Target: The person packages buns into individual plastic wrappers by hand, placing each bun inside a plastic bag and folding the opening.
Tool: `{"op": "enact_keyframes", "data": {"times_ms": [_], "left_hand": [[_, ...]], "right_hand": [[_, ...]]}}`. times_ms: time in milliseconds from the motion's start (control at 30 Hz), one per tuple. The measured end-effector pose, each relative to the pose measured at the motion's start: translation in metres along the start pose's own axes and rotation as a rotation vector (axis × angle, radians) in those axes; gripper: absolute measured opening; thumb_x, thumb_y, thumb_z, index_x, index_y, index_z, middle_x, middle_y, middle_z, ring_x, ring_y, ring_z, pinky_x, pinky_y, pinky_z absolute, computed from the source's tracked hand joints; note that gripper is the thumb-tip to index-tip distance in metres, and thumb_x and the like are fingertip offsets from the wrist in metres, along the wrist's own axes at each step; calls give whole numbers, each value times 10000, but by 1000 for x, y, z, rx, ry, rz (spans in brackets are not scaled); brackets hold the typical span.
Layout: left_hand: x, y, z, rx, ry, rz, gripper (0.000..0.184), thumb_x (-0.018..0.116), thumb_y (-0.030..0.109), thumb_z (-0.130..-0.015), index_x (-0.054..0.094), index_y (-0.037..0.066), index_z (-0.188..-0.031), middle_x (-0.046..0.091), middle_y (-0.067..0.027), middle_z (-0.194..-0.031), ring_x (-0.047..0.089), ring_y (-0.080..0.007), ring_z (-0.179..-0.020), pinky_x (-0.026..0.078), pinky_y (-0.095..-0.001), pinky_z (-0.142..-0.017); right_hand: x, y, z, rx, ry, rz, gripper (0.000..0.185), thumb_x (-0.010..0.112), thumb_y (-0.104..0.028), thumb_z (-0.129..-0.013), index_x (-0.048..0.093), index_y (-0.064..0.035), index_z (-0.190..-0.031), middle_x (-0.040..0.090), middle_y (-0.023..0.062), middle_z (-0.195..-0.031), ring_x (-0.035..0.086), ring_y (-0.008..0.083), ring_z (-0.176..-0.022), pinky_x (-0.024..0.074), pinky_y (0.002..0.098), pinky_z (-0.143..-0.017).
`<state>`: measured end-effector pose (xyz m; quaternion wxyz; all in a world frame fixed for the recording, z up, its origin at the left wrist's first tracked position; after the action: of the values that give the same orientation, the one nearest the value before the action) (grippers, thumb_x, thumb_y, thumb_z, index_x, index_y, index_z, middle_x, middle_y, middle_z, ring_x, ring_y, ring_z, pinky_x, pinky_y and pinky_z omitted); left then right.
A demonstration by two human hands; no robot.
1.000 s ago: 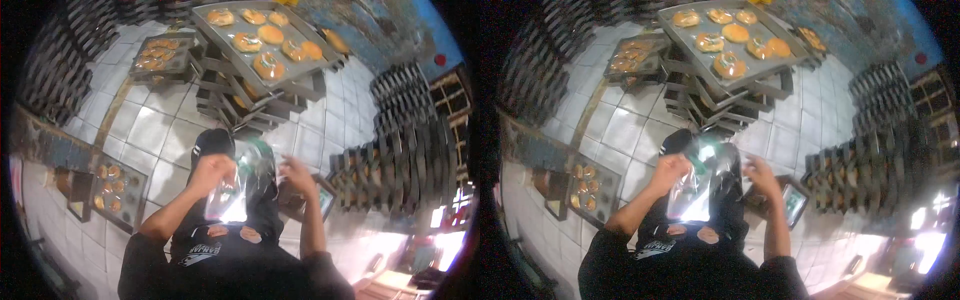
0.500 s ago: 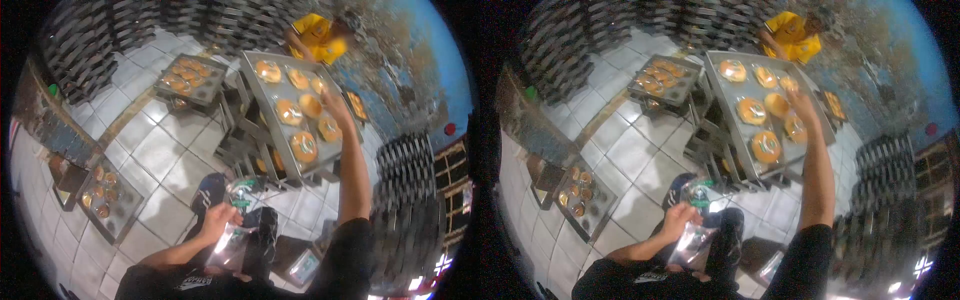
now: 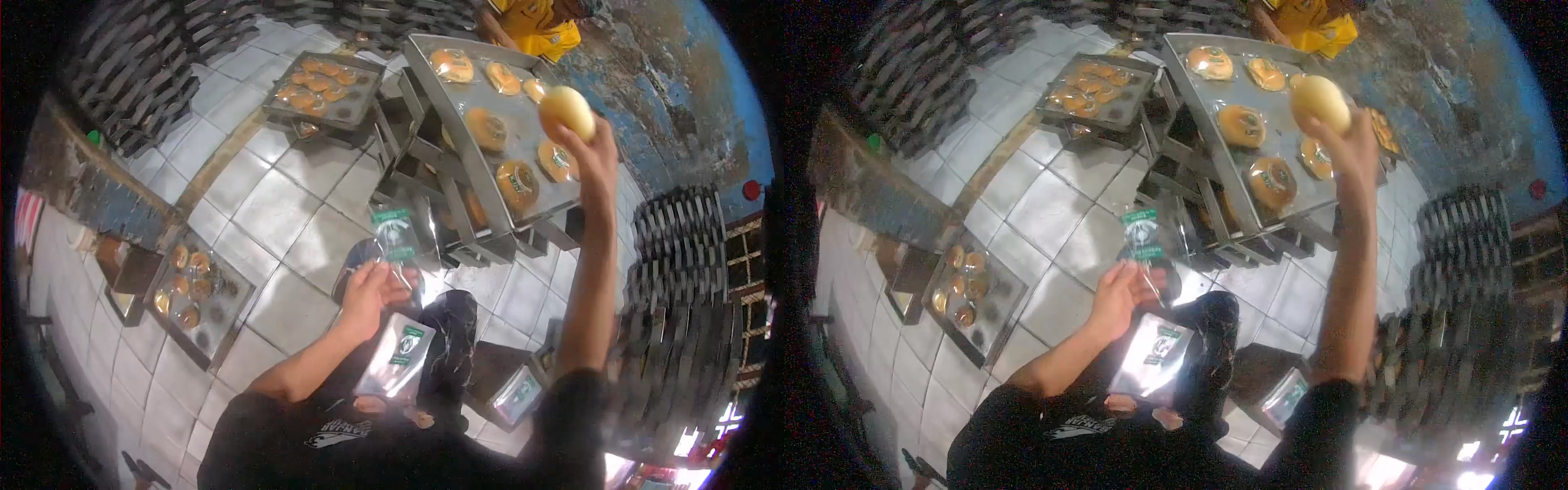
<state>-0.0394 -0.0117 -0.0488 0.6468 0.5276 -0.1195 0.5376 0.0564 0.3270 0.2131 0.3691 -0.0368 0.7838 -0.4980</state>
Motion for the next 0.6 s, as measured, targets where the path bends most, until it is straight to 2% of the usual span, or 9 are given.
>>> {"op": "enact_keyframes", "data": {"times_ms": [33, 133, 200, 267, 300, 333, 467, 533, 600], "left_hand": [[4, 6, -5, 16, -6, 66, 239, 585, 235, -1052, 618, 13, -1133, 716, -192, -1147, 723, -274, -998, 602, -390, -838], [5, 13, -28, 20, 97, 167, 235, 606, 228, -1043, 615, 9, -1128, 706, -188, -1187, 697, -278, -1082, 583, -413, -911], [2, 10, -46, 58, 24, 175, 274, 654, 259, -1020, 607, 7, -1119, 697, -181, -1212, 674, -291, -1134, 560, -438, -971], [9, 7, -52, -13, 66, 177, 292, 657, 214, -1012, 564, -6, -1180, 698, -193, -1164, 708, -318, -1079, 587, -484, -960], [22, 8, -45, -60, 125, 124, 336, 670, 251, -1005, 556, -11, -1182, 691, -205, -1149, 703, -324, -1089, 602, -487, -932], [47, 17, -24, -58, 82, 96, 354, 681, 253, -997, 546, -20, -1177, 687, -209, -1149, 701, -324, -1082, 619, -480, -881], [69, 1, -3, -151, 59, 6, 334, 601, 331, -1033, 591, 31, -1179, 694, -154, -1174, 693, -271, -1077, 594, -408, -891], [76, -6, 10, -306, -91, 93, 366, 540, 389, -1048, 630, 65, -1193, 700, -122, -1185, 688, -237, -1093, 563, -388, -945], [66, -15, 16, -326, -162, 86, 391, 528, 407, -1045, 646, 73, -1210, 702, -105, -1197, 687, -234, -1096, 542, -401, -983]], "right_hand": [[-1, -23, 37, -86, 172, -125, 584, 758, -290, -929, 510, 3, -1369, 656, 158, -1235, 652, 236, -1125, 540, 382, -938], [37, -35, 126, 29, 21, -638, 656, 769, -314, -916, 492, 1, -1420, 655, 146, -1263, 646, 251, -1166, 563, 385, -957], [75, -31, 191, 136, -41, -478, 643, 820, -234, -866, 523, -10, -1391, 623, 148, -1320, 628, 246, -1202, 560, 391, -952], [121, -15, 251, -102, -1, -87, 492, 829, -93, -805, 563, -33, -1216, 648, 152, -1198, 645, 269, -1165, 537, 398, -962], [132, -20, 266, -451, -32, 59, 462, 799, 0, -771, 569, -48, -1168, 628, 183, -1205, 648, 330, -1145, 547, 399, -957], [143, 1, 279, -588, -2, 196, 420, 763, 60, -751, 581, -56, -1111, 632, 178, -1199, 651, 365, -1135, 560, 411, -946], [137, 27, 291, -557, 163, 206, 385, 720, 90, -732, 608, -71, -1064, 648, 147, -1177, 663, 362, -1143, 562, 447, -941], [134, 12, 294, -580, 201, 205, 377, 713, 82, -733, 615, -74, -1062, 649, 143, -1181, 662, 358, -1143, 544, 481, -968], [140, -2, 294, -575, 183, 375, 473, 789, 45, -707, 594, -89, -1116, 655, 146, -1167, 653, 323, -1175, 440, 546, -1099]]}}
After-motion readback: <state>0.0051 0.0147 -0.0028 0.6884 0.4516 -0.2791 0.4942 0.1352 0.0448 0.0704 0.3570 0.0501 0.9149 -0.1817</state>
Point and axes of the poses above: each hand's wrist, its own z-axis away from the middle knuckle, its own x-axis out of the palm, y = z × x, the point moved 4 cm from there along -z, towards the middle knuckle
